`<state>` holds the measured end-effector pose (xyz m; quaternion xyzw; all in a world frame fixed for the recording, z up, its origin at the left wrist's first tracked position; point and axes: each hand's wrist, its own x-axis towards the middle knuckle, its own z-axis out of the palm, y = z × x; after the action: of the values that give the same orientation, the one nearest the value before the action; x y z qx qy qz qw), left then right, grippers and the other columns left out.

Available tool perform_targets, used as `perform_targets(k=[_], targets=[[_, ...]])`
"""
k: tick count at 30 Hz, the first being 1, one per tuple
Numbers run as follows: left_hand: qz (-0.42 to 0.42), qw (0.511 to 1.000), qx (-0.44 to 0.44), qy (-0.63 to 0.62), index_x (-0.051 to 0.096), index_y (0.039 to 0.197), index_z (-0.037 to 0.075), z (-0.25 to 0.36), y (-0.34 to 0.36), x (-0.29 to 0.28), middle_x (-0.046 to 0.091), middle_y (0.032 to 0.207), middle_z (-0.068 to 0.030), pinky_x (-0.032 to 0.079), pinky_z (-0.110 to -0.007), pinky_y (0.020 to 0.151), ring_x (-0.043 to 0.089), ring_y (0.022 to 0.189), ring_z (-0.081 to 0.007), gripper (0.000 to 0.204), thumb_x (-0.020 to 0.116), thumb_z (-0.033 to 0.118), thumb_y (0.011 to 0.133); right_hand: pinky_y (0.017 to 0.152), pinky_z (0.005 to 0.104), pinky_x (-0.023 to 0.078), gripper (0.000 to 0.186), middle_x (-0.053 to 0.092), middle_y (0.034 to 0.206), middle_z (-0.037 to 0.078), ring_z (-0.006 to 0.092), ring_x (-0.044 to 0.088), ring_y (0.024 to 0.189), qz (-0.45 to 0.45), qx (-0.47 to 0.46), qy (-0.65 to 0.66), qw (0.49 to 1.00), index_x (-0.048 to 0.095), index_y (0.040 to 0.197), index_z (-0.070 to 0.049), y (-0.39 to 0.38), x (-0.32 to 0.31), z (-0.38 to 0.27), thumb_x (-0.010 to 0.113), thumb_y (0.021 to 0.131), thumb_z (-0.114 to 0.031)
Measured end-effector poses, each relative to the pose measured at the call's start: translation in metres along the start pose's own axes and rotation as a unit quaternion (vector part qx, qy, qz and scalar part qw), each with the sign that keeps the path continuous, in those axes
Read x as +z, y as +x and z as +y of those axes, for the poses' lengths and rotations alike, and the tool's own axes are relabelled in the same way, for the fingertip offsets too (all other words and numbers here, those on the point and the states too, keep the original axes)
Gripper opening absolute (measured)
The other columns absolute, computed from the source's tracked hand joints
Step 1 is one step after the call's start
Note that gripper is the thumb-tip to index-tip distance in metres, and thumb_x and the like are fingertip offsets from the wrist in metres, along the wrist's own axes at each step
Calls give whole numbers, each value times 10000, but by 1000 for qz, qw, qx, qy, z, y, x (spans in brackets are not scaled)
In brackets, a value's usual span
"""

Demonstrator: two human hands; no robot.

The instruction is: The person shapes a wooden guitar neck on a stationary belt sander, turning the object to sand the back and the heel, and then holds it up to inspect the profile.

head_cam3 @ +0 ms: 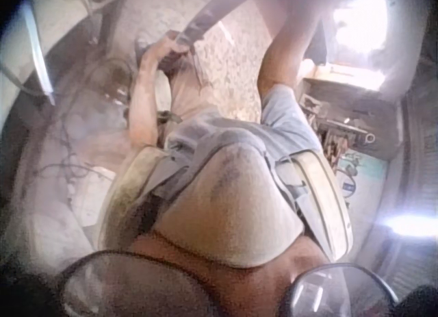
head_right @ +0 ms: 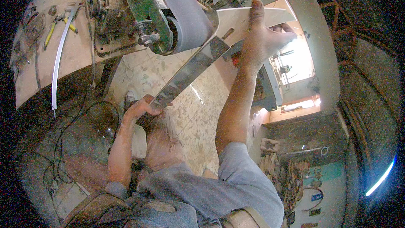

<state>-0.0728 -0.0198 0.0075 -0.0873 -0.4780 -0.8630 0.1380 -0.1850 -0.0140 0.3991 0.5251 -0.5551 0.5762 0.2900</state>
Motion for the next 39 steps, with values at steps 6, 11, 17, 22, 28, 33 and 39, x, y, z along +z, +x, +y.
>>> perform_targets(k=[6, 11, 17, 22, 28, 33, 39], targets=[[0, 999, -38, -18, 696, 1245, -11, 15, -7, 12, 753, 1017, -89, 512, -308, 831, 683, 884, -172, 592, 792, 195, 698, 872, 345, 598, 737, 563, 1081, 316, 317, 668, 1037, 1, -26, -28, 999, 294, 1205, 55, -9, 0, -3, 857, 836, -244], [-22, 995, -57, -84, 683, 1230, -52, 21, -12, 25, 752, 960, -131, 504, -301, 789, 662, 817, -184, 579, 758, 166, 699, 839, 328, 593, 744, 585, 1052, 279, 300, 674, 1011, 12, -64, -28, 997, 292, 1203, 51, -10, -9, 7, 866, 828, -237], [88, 986, 39, 139, 604, 1277, -61, 14, -20, 59, 718, 1069, -173, 549, -388, 764, 682, 911, -294, 561, 732, 155, 775, 824, 310, 557, 628, 617, 1039, 174, 224, 631, 1030, -12, 144, 39, 989, 415, 1232, 47, -5, -55, 42, 843, 855, -217], [395, 776, 64, 488, 545, 1156, -5, 52, 0, 166, 627, 1049, -241, 498, -513, 842, 613, 997, -439, 585, 854, 287, 755, 898, 372, 552, 598, 665, 1111, 100, 195, 648, 1061, -80, 377, 290, 876, 493, 1329, -10, -82, -116, 83, 456, 1043, -535], [393, 704, 128, 578, 498, 1276, -36, 47, 17, 217, 566, 1093, -240, 456, -514, 897, 545, 1034, -428, 662, 832, 246, 780, 705, 333, 605, 536, 668, 1051, 152, 189, 702, 861, -121, 423, 334, 834, 404, 1397, -67, -177, -112, 47, 578, 1028, -414], [351, 686, 160, 617, 529, 1294, 2, 81, 18, 221, 558, 1176, -234, 452, -489, 950, 542, 1100, -409, 610, 822, 161, 783, 566, 289, 579, 542, 670, 895, 122, 135, 665, 694, -82, 472, 266, 837, 453, 1360, -59, -155, -135, 51, 688, 972, -355], [277, 563, 354, 694, 654, 1141, 25, 226, 33, 241, 637, 1144, -197, 523, -423, 936, 635, 1090, -362, 349, 778, 84, 820, 535, 261, 535, 570, 689, 875, 52, 101, 637, 664, -103, 424, 134, 890, 575, 1329, -61, -133, -223, 61, 794, 870, -319]])
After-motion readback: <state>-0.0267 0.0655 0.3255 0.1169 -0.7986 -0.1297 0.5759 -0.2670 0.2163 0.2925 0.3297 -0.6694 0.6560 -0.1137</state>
